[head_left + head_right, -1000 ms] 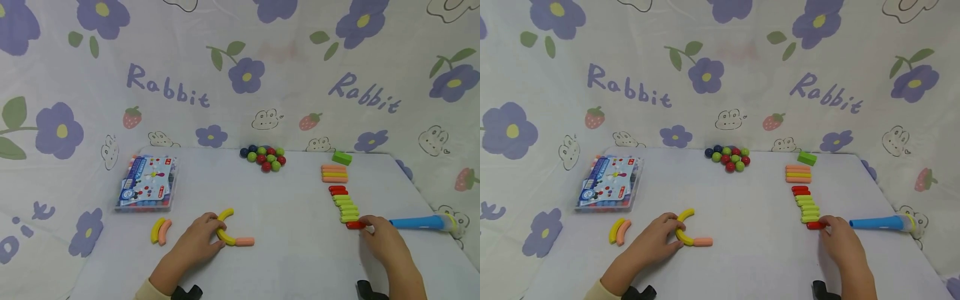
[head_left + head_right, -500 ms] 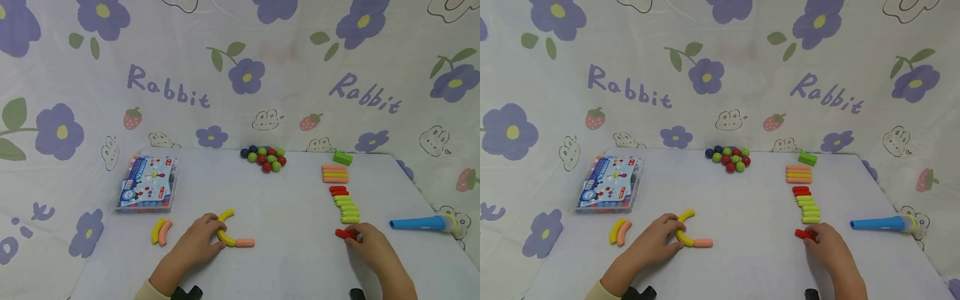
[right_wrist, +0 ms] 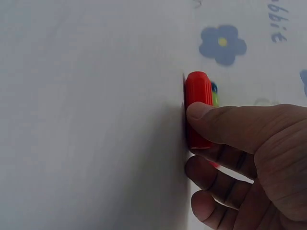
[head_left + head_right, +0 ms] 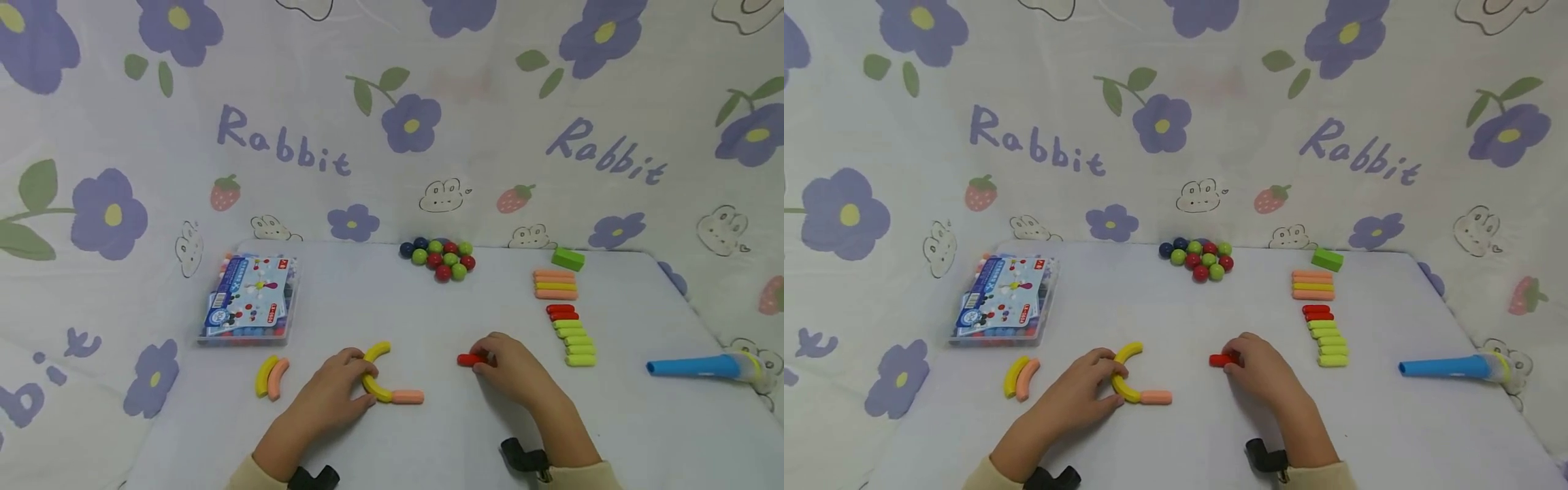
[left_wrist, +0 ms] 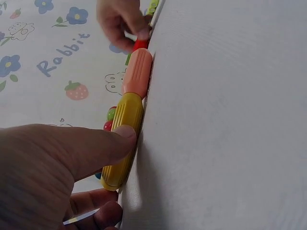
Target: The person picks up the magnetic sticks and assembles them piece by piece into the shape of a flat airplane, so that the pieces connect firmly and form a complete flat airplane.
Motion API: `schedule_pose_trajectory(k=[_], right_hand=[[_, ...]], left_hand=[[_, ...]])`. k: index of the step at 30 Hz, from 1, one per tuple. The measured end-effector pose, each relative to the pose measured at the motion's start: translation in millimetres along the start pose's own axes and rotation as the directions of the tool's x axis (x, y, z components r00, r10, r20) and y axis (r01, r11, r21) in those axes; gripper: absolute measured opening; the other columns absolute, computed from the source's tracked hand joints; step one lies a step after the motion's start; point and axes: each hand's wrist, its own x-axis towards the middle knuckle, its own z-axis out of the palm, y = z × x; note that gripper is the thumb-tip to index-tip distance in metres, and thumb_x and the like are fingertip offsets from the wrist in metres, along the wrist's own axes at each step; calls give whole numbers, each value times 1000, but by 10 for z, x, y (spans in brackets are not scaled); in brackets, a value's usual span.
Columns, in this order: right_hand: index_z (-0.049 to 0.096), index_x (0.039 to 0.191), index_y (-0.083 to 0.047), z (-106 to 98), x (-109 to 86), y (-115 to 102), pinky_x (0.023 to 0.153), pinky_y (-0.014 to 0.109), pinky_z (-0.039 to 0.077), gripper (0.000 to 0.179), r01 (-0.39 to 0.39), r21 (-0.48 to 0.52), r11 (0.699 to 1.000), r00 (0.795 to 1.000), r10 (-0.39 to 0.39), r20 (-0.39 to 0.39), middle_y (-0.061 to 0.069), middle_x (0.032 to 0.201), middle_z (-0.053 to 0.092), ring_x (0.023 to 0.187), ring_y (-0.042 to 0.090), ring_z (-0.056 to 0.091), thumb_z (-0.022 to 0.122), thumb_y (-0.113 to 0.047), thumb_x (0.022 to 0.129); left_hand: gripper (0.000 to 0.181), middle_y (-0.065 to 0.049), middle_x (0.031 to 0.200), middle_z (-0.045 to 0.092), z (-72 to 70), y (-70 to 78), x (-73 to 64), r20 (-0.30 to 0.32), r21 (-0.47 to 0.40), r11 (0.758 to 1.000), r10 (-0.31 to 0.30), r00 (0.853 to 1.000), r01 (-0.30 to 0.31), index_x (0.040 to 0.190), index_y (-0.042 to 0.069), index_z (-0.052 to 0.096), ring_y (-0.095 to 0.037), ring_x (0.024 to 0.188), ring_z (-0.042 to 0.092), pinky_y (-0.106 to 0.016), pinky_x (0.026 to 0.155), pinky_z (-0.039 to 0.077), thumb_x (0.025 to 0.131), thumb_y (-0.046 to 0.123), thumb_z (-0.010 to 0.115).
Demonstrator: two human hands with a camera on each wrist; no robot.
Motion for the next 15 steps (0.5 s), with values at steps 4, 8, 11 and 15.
schedule_pose_trajectory(k=[4,8,11,15], right_hand=[[78,119,-15,146,175,-240,92,42,60,20,49,16,999,999,-49,-4,1,109,70,97,19,60,81,-13,99],[79,117,-15,251,317,-455,98,45,59,18,95,4,995,995,-95,-2,1,110,70,100,19,62,80,-13,100],[79,115,-15,292,403,-585,101,46,59,16,130,-9,991,992,-130,-1,0,110,71,103,19,63,81,-13,99],[79,115,-15,315,505,-715,101,44,59,16,168,-12,986,986,-168,13,0,108,70,102,19,63,81,-14,99]], left_hand=[[33,-7,149,60,27,2,10,23,-10,1000,-25,999,25,127,23,75,-30,136,57,-56,118,49,96,29,86],[33,-7,150,60,31,6,11,27,-8,999,-37,999,37,126,24,75,-30,136,57,-56,118,49,96,29,86],[34,-8,149,60,23,10,13,21,1,1000,-31,999,31,126,24,75,-31,135,58,-57,117,50,95,29,87],[34,-8,150,60,5,17,20,18,6,1000,-31,999,31,126,24,75,-32,135,58,-58,117,49,95,29,87]])
